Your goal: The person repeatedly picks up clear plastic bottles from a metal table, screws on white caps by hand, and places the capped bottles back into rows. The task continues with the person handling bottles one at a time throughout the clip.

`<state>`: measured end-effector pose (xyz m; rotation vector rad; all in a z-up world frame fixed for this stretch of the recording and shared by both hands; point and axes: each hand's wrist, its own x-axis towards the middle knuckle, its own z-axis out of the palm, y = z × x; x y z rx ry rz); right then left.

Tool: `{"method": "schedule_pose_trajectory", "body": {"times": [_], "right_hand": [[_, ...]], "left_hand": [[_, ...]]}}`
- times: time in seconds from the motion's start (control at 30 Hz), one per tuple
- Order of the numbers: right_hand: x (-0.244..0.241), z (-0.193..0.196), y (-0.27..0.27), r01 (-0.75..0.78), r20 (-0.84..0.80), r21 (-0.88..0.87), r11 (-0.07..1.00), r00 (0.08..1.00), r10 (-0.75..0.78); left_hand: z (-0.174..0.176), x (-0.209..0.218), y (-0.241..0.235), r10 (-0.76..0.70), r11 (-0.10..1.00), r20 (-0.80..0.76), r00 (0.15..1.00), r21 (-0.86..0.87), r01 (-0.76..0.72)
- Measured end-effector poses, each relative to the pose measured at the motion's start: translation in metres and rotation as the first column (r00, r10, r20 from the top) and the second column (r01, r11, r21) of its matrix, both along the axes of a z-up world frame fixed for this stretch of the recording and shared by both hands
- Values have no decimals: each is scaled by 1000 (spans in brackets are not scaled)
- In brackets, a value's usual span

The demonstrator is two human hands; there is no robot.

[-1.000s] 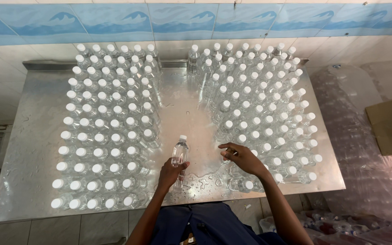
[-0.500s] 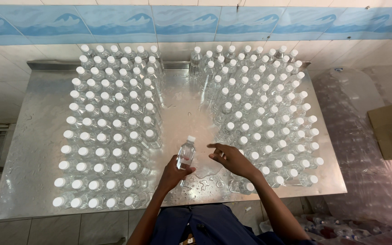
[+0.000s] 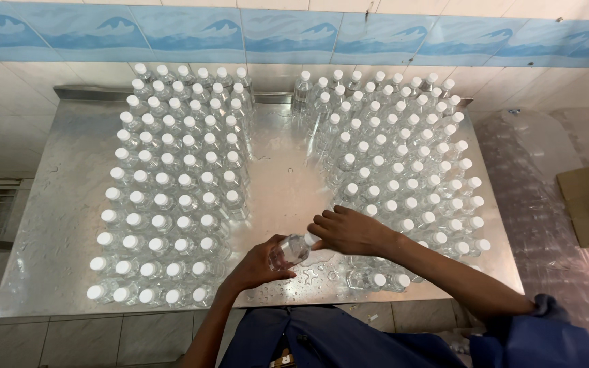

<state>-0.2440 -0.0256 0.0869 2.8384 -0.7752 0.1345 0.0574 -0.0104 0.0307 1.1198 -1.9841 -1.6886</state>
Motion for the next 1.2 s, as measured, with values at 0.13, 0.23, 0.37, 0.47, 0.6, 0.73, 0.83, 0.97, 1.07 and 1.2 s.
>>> {"method": "schedule_pose_trajectory", "body": {"times": [0.13,0.23,0.37,0.47,0.6,0.73,0.83,0.97,1.07,1.2], "right_hand": [[12,-14,11,99,158,351,931,974,-163],[14,-33,11,267,-133,962,58,641,-756],[10,1,7,443,-162,869,220,675,-720],[0,27,5,491,-85,803,336,654,-751],[-10,23,17,534,-92,786,311,599,-796],[1,36,30,529,-108,781,333,640,-761],[4,35,31,540,-138,760,363,679,-721],[9,39,32,527,-51,677,513,730,-682],[13,41,32,464,59,593,659,790,-610],[29,65,36,244,218,393,886,912,-348]], "left_hand": [[-9,4,2,8,998,58,998,-55,-4],[-14,4,4,40,993,125,991,-116,-25],[-22,5,7,96,991,15,995,89,-97],[-41,5,10,236,937,-167,957,301,-178],[-93,9,16,407,879,-424,809,424,-219],[-97,14,17,406,892,-498,766,400,-212],[-84,14,12,365,916,-535,762,354,-190],[-69,12,6,298,936,-528,795,326,-135],[-59,10,4,260,946,-523,812,307,-105],[-59,12,4,203,958,-509,837,278,-64]]}}
